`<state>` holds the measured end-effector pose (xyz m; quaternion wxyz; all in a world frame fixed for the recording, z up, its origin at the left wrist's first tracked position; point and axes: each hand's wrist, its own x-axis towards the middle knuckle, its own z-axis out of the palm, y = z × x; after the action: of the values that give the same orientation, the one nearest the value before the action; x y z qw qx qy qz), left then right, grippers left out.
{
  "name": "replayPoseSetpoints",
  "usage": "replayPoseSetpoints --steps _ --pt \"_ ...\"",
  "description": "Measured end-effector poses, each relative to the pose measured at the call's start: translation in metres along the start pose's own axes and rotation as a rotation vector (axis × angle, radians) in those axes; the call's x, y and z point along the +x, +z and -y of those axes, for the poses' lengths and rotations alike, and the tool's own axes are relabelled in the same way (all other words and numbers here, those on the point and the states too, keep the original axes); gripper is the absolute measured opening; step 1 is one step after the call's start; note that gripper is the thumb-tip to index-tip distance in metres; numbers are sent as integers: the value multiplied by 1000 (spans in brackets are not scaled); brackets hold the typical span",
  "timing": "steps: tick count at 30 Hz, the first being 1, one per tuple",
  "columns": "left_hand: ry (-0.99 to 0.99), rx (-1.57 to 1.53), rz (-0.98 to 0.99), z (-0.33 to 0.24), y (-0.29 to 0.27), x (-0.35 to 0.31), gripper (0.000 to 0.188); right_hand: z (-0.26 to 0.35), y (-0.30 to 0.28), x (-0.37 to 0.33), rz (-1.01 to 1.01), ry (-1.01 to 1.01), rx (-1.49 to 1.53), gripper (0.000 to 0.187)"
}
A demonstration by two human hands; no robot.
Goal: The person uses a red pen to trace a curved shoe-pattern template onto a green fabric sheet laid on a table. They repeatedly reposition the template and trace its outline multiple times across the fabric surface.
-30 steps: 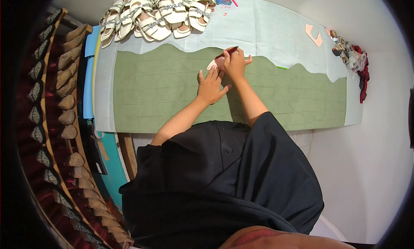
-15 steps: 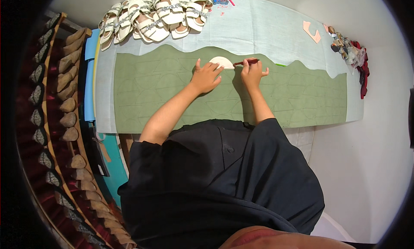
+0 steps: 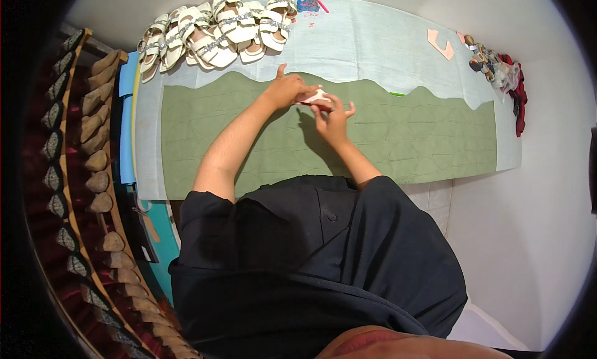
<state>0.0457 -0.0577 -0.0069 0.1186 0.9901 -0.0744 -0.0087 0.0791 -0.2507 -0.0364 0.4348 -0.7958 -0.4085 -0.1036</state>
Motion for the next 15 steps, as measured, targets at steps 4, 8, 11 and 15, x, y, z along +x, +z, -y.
replayPoseSetpoints --steps 4,8,11,15 --pt "-88 41 -66 5 0 7 73 14 13 -10 63 9 49 9" --pt "-153 86 4 3 -3 10 99 13 20 -14 99 27 50 11" --pt "-136 118 -78 7 7 8 109 11 25 -14 92 26 49 11" --pt "-174 81 -68 8 10 8 109 12 28 -13 88 5 38 10"
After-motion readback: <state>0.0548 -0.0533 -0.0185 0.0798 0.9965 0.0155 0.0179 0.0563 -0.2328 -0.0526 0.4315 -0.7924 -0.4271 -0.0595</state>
